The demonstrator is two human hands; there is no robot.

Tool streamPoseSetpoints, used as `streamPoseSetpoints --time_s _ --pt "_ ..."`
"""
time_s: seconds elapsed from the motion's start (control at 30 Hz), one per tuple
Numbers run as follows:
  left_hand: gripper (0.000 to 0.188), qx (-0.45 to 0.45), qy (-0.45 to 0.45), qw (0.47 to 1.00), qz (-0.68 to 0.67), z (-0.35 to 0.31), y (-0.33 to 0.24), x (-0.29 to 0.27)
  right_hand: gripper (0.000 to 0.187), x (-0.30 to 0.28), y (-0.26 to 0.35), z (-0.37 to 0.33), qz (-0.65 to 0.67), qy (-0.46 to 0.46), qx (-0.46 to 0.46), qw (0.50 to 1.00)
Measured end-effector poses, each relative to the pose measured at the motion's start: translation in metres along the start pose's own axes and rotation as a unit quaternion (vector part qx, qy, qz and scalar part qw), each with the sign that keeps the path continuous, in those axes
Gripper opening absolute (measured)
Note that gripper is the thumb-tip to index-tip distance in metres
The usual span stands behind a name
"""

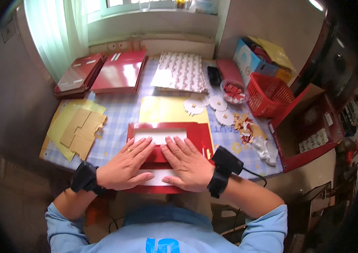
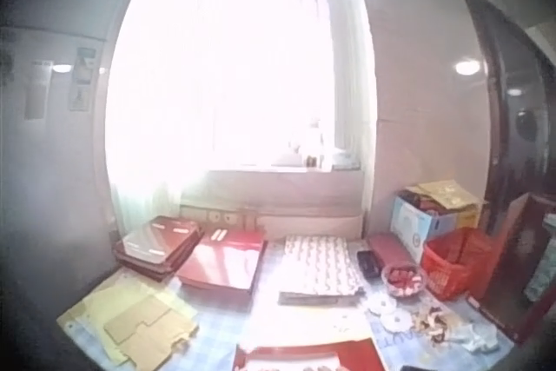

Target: Assembling and organizing money wallets, envelopes, and stickers on a table.

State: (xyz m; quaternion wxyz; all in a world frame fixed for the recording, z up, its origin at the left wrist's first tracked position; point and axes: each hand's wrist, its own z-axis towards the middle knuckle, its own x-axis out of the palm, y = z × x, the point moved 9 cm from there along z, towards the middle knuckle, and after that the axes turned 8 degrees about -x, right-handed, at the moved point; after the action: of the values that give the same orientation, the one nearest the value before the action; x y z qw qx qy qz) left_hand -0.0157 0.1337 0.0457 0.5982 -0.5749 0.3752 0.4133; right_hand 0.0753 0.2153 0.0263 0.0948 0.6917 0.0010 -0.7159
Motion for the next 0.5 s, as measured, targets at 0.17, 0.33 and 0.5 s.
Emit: streamPoseSetpoints --time_s 0.17,0.33,0.5 --pt "0.058 0.013 -0.081 0.996 -0.02 -0.001 0.007 -0.018 0.076 -0.008 -0.001 0.0 -0.013 -0.024 -0.011 1.0" --pt "0.051 0.018 -0.028 0.999 0.025 -0.002 0.013 -0.001 0.08 0.005 0.001 -0.003 -0.015 -0.017 -0.009 1.0" --pt "0.051 0.01 -0.008 0.999 0.034 0.001 0.016 0.002 0.08 0.006 -0.004 -0.001 -0.006 -0.011 0.002 1.0"
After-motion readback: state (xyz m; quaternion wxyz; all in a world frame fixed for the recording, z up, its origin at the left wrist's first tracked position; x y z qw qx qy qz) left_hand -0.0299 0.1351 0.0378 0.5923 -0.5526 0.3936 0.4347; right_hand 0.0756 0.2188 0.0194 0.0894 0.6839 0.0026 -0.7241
